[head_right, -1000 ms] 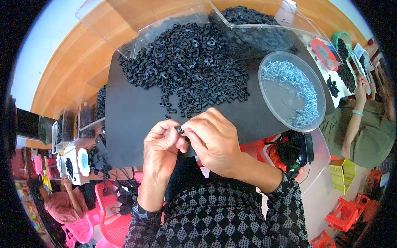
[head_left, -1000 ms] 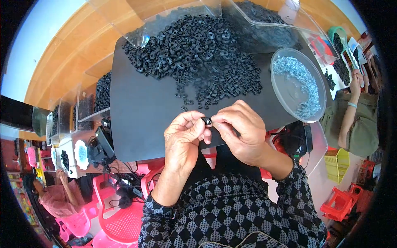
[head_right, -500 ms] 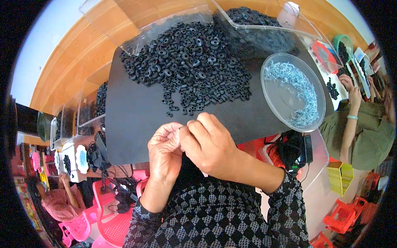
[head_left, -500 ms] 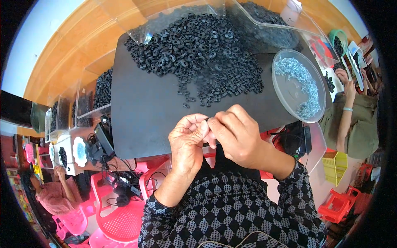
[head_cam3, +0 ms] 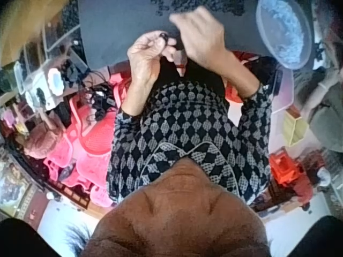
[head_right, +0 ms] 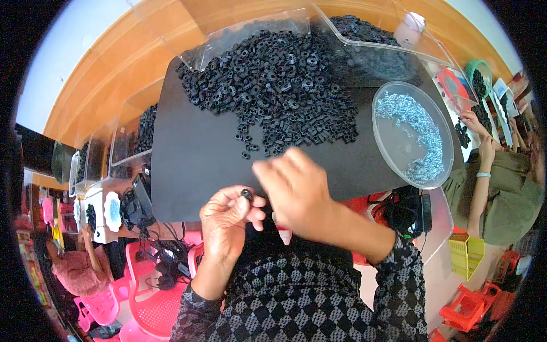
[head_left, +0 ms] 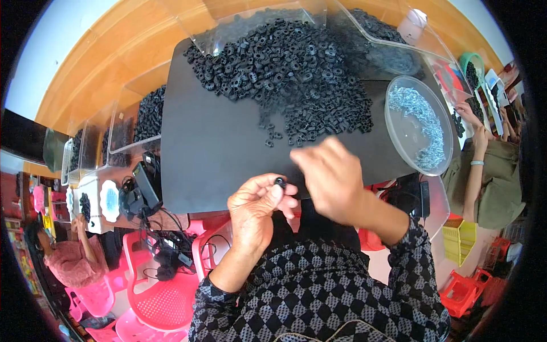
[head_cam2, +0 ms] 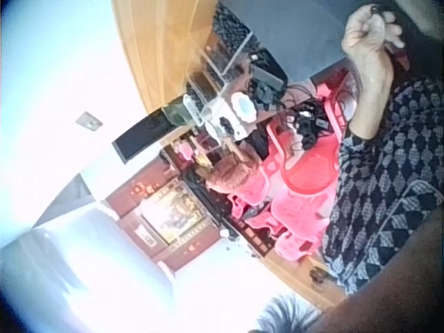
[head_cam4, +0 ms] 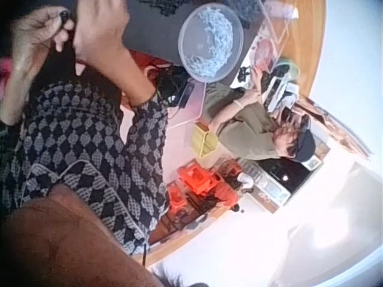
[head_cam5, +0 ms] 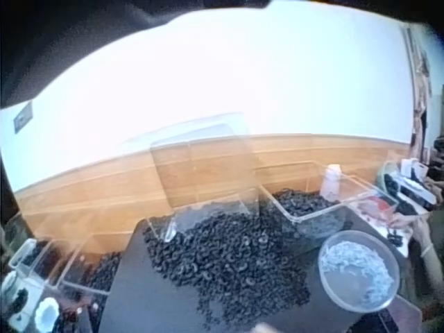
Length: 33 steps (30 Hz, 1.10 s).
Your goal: Assembling small blue plastic pins into black plastic components at a workshop station.
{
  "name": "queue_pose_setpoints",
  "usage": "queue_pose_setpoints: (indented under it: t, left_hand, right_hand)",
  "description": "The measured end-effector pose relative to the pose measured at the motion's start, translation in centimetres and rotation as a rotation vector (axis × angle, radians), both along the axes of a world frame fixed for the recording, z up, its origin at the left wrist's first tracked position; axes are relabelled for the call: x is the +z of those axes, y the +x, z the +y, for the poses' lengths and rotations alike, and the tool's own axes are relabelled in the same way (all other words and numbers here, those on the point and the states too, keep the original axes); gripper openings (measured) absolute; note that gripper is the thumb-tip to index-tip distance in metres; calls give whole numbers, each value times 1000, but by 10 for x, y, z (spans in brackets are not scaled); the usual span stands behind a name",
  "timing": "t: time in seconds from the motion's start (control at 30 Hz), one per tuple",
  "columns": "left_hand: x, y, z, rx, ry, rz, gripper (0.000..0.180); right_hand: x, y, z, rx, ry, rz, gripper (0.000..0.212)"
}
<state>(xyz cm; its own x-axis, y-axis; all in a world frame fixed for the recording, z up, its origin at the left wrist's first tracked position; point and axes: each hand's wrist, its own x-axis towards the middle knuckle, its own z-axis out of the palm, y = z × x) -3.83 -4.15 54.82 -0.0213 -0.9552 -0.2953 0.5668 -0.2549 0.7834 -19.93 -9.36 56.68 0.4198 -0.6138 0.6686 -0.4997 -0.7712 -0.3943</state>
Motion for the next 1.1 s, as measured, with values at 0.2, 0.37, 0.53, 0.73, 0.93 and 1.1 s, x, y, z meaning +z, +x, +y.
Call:
queue_pose_setpoints:
  t: [0.2, 0.37, 0.53, 0.73, 0.93, 1.1]
  left_hand:
    - [0, 13, 0, 102, -71, -91, 16]
    - [0, 17, 0, 110, -89, -78, 16]
    - [-3, 19, -2, 130, -104, -72, 17]
    - [-4, 11, -16, 256, -115, -110, 17]
    - [3, -5, -14, 235, -208, -163, 14]
    - [5, -9, -13, 213, -255, -154, 20]
  right_hand:
    - [-15, 30, -41, -43, -17, 321, 22]
    - [-16, 50, -47, -36, -32, 657, 22]
    - [-15, 45, -46, -13, 81, 528, 17]
    - [-10, 27, -12, 38, 612, -273, 10]
    - [-8, 20, 0, 119, 344, -179, 21]
    - [1, 8, 0, -29, 212, -137, 17]
